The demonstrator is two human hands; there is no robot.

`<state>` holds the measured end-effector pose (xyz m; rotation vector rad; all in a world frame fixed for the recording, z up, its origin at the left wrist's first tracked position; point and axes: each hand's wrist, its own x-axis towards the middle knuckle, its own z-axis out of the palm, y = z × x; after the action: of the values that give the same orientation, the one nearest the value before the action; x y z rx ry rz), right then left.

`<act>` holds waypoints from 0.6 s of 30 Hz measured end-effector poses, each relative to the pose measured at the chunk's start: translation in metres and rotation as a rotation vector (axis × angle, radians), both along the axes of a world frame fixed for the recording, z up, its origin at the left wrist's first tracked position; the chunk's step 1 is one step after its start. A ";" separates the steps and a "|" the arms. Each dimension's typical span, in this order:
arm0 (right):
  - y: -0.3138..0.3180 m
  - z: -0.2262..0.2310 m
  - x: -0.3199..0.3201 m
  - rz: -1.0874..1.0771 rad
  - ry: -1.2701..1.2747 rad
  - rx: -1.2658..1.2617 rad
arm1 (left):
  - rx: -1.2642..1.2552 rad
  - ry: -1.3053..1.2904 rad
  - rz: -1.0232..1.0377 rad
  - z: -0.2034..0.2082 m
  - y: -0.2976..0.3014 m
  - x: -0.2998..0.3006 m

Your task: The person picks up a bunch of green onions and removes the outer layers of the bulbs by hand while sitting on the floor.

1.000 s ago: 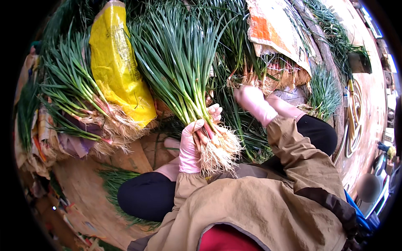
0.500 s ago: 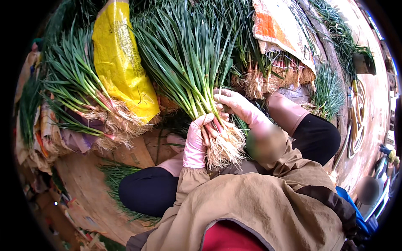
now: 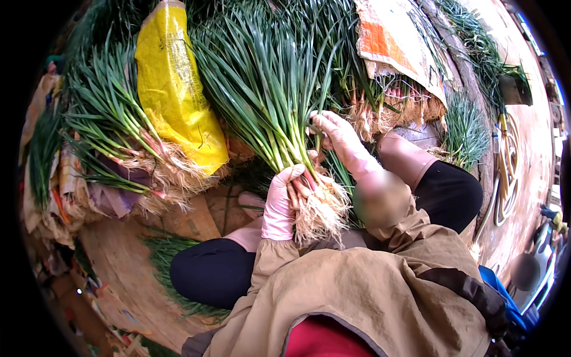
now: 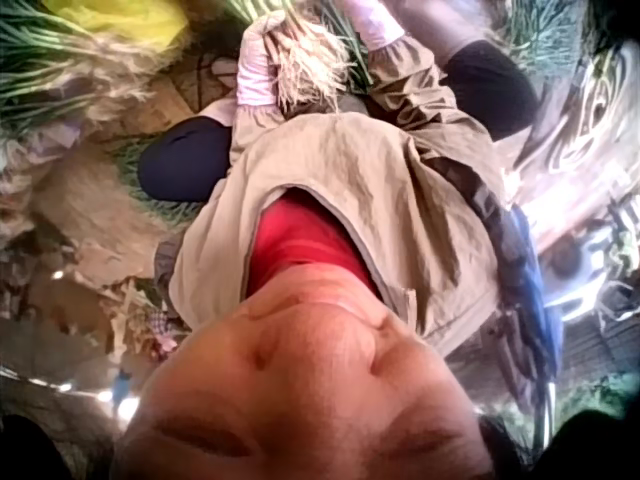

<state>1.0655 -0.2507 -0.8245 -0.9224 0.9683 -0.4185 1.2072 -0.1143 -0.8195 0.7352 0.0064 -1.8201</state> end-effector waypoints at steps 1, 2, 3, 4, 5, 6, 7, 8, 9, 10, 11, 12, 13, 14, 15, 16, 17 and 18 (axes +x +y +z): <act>-0.006 -0.016 -0.001 -0.029 0.000 -0.172 | 0.078 -0.040 0.027 0.000 -0.004 -0.007; -0.009 -0.038 -0.005 -0.058 0.003 -0.344 | 0.155 -0.081 0.053 0.000 -0.008 -0.014; -0.009 -0.049 -0.013 0.174 0.344 -0.647 | 0.078 -0.137 0.030 -0.020 0.002 -0.001; -0.008 -0.061 -0.031 0.411 0.694 -0.941 | 0.034 -0.065 0.099 -0.010 -0.001 -0.001; -0.007 -0.091 -0.057 0.935 0.860 -0.903 | -0.020 0.022 0.153 0.000 -0.007 -0.005; -0.009 -0.088 -0.057 1.003 0.883 -0.813 | -0.066 0.100 0.215 0.009 -0.007 -0.003; -0.012 -0.085 -0.057 1.070 0.905 -0.720 | -0.086 0.167 0.229 0.009 -0.004 -0.003; -0.016 -0.083 -0.057 1.136 0.926 -0.627 | -0.106 0.234 0.243 0.008 -0.001 -0.003; -0.021 -0.073 -0.052 1.205 0.945 -0.540 | -0.145 0.247 0.249 0.007 0.001 0.000; -0.042 -0.062 -0.042 0.837 1.121 -0.943 | -0.167 0.258 0.273 0.004 0.001 -0.004; -0.064 -0.058 -0.033 0.330 1.187 -0.962 | -0.159 0.257 0.271 0.005 0.000 -0.005; -0.087 -0.056 -0.035 0.140 1.137 -1.032 | -0.157 0.266 0.259 0.005 -0.003 -0.008; -0.106 -0.054 -0.033 0.225 1.265 -0.941 | -0.145 0.249 0.266 0.007 -0.007 -0.013; -0.124 -0.058 -0.030 0.374 1.298 -0.815 | -0.125 0.229 0.272 0.009 -0.010 -0.016; -0.133 -0.058 -0.031 0.311 1.208 -0.863 | -0.124 0.236 0.263 0.006 -0.011 -0.016; -0.139 -0.055 -0.033 0.248 1.119 -0.912 | -0.146 0.244 0.229 0.003 -0.013 -0.014; -0.127 -0.018 -0.010 0.082 0.914 -0.631 | -0.151 0.232 0.235 0.000 -0.005 -0.002; -0.127 -0.015 -0.015 0.011 0.742 -0.621 | -0.160 0.243 0.214 0.001 -0.003 0.000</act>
<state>1.0508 -0.3779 -0.8390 -1.7131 1.5423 -0.3761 1.2073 -0.1173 -0.8188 0.3828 0.0940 -1.6721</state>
